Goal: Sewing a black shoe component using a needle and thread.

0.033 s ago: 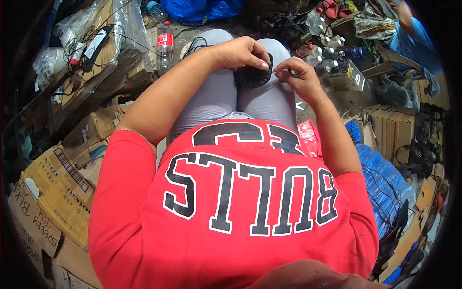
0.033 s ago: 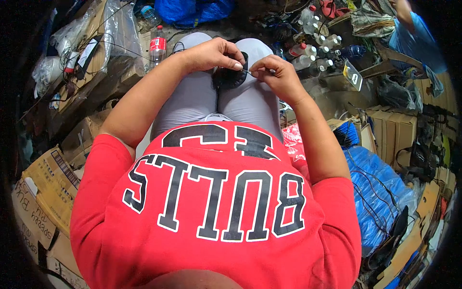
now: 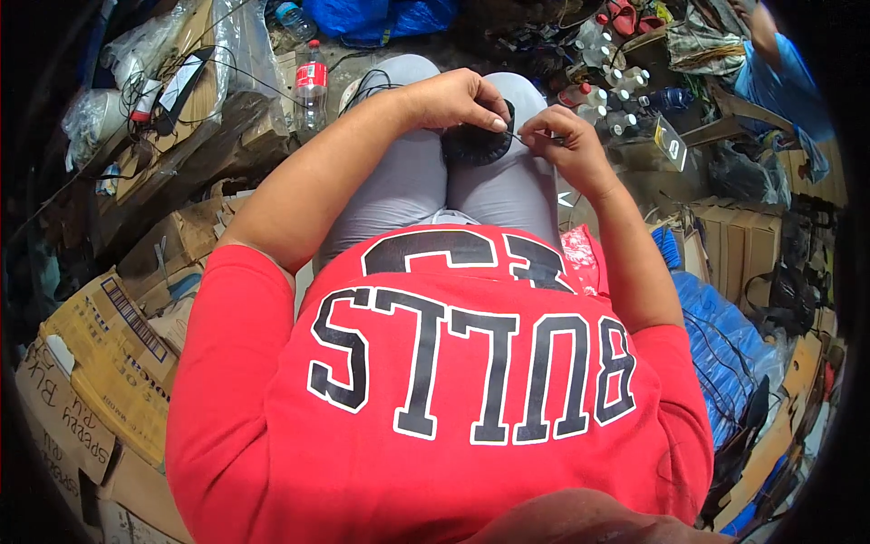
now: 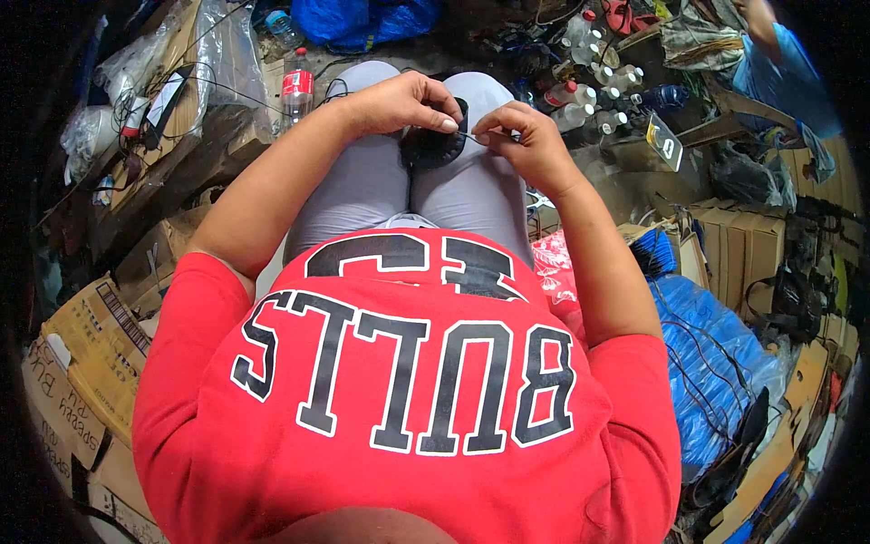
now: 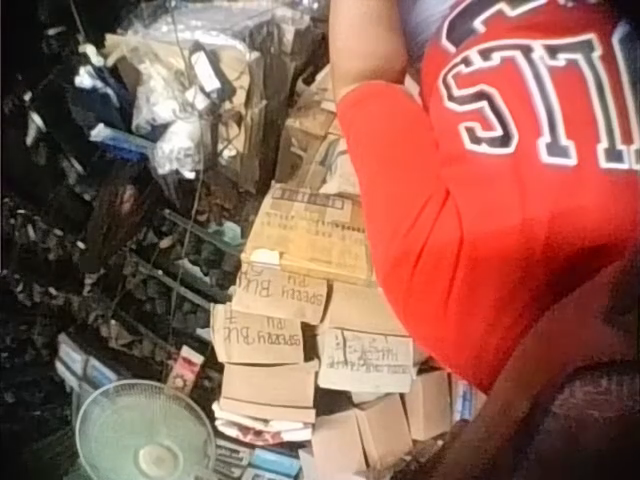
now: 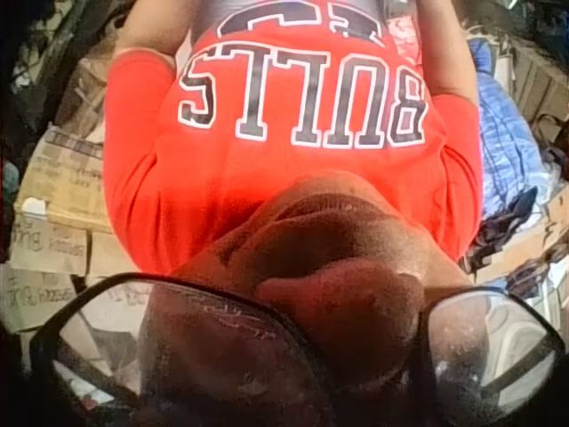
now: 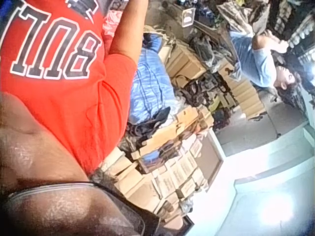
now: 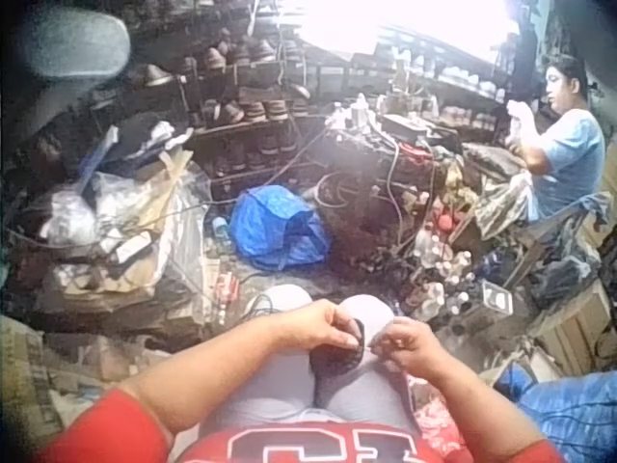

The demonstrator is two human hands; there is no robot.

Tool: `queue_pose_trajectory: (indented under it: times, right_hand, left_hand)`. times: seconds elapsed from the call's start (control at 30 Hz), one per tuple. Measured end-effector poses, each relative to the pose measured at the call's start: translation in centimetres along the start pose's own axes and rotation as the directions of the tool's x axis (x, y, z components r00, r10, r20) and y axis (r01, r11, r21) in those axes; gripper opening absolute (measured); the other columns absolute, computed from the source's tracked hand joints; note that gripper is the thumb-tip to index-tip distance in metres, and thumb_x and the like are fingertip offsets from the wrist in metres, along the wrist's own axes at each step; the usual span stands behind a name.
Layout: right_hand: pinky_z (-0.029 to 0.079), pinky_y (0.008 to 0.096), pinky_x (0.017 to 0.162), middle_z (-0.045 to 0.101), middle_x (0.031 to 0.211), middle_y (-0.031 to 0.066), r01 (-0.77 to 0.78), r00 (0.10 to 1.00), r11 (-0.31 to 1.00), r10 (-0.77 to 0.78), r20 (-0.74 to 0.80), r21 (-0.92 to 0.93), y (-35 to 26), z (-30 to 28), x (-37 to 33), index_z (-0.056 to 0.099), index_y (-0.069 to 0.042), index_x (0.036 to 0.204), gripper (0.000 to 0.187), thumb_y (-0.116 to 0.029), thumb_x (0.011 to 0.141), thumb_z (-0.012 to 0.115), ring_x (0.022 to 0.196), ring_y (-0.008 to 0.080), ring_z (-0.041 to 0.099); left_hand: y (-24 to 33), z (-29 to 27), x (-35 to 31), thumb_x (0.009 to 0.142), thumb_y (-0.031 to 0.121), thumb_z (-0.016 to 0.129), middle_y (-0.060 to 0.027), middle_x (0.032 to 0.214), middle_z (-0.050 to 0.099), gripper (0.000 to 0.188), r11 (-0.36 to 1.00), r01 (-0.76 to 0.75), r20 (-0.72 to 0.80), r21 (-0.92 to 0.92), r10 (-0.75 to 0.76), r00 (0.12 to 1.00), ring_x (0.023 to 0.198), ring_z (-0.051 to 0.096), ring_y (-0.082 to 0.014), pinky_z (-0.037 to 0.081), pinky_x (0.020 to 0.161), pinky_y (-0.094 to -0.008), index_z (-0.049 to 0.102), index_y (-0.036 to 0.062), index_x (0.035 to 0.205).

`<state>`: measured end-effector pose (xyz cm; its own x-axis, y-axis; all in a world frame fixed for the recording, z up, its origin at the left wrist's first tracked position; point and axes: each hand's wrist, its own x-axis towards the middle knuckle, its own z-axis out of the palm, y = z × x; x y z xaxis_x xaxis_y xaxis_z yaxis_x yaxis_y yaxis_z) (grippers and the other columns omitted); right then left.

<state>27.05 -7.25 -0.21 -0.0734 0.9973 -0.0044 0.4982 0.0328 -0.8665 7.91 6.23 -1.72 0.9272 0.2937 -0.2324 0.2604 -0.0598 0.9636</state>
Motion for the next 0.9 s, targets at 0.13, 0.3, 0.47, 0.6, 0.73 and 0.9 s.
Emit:
queue_pose_trajectory:
  times: [0.13,0.3,0.47,0.6,0.73,0.9]
  right_hand:
    - [0.047,0.0245,0.071,0.060,0.081,0.0030,0.043,0.999,0.996,-0.043,0.007,-0.084,-0.5,0.3,0.2,0.066,-0.004,0.085,0.016,0.005,0.072,0.065,0.078,0.0114,0.058]
    - [0.047,0.0250,0.068,0.060,0.082,0.0037,0.027,0.993,0.999,-0.021,-0.115,0.046,-0.2,1.5,-1.1,0.068,-0.006,0.088,0.020,0.005,0.073,0.065,0.074,0.0127,0.059]
    - [0.047,0.0258,0.063,0.059,0.079,0.0060,0.078,0.984,0.986,-0.099,-0.146,-0.148,-1.4,1.8,-2.0,0.068,-0.009,0.090,0.021,0.004,0.074,0.064,0.070,0.0172,0.060]
    - [0.048,0.0335,0.064,0.058,0.079,0.0098,0.071,0.994,0.911,-0.098,-0.044,-0.406,-3.4,1.2,-1.8,0.069,-0.010,0.090,0.020,0.001,0.076,0.060,0.071,0.0274,0.059]
    - [0.044,0.0410,0.070,0.058,0.083,0.0120,0.162,0.986,0.659,-0.076,0.148,-0.734,-5.8,0.7,-0.7,0.069,-0.011,0.088,0.025,0.000,0.072,0.054,0.079,0.0320,0.056]
    - [0.046,0.0403,0.071,0.058,0.083,0.0130,0.239,0.963,0.682,-0.075,0.259,-0.692,-5.0,0.2,1.3,0.069,-0.010,0.086,0.022,-0.001,0.072,0.054,0.079,0.0325,0.058]
  left_hand:
    - [-0.1,0.0,0.1,0.077,0.022,0.072,0.0006,0.081,0.064,0.025,1.000,-0.015,0.014,-0.017,0.016,1.000,0.073,0.054,-0.0071,0.043,0.064,-0.0227,0.068,0.0042,0.094]
    - [-0.5,-0.1,0.0,0.079,0.019,0.069,-0.0019,0.089,0.066,0.027,1.000,-0.014,0.052,-0.026,0.015,0.999,0.082,0.057,-0.0090,0.043,0.075,-0.0230,0.067,0.0040,0.102]
    - [-0.1,-0.2,0.0,0.080,0.015,0.066,-0.0039,0.094,0.067,0.030,0.999,-0.022,0.103,0.040,0.018,0.995,0.089,0.058,-0.0111,0.043,0.084,-0.0246,0.065,0.0036,0.108]
    - [0.1,-0.2,0.2,0.081,0.012,0.064,-0.0045,0.096,0.066,0.029,0.995,-0.040,0.143,0.088,0.027,0.989,0.091,0.058,-0.0120,0.043,0.086,-0.0253,0.065,0.0034,0.109]
    - [0.5,-0.2,0.2,0.080,0.008,0.063,-0.0044,0.097,0.066,0.028,0.988,-0.017,0.168,0.153,-0.009,0.986,0.091,0.057,-0.0119,0.042,0.087,-0.0254,0.065,0.0038,0.108]
    - [1.8,-0.4,0.5,0.077,0.000,0.061,-0.0034,0.093,0.066,0.029,0.955,0.004,0.186,0.296,-0.062,0.981,0.083,0.058,-0.0118,0.047,0.076,-0.0270,0.065,0.0035,0.105]
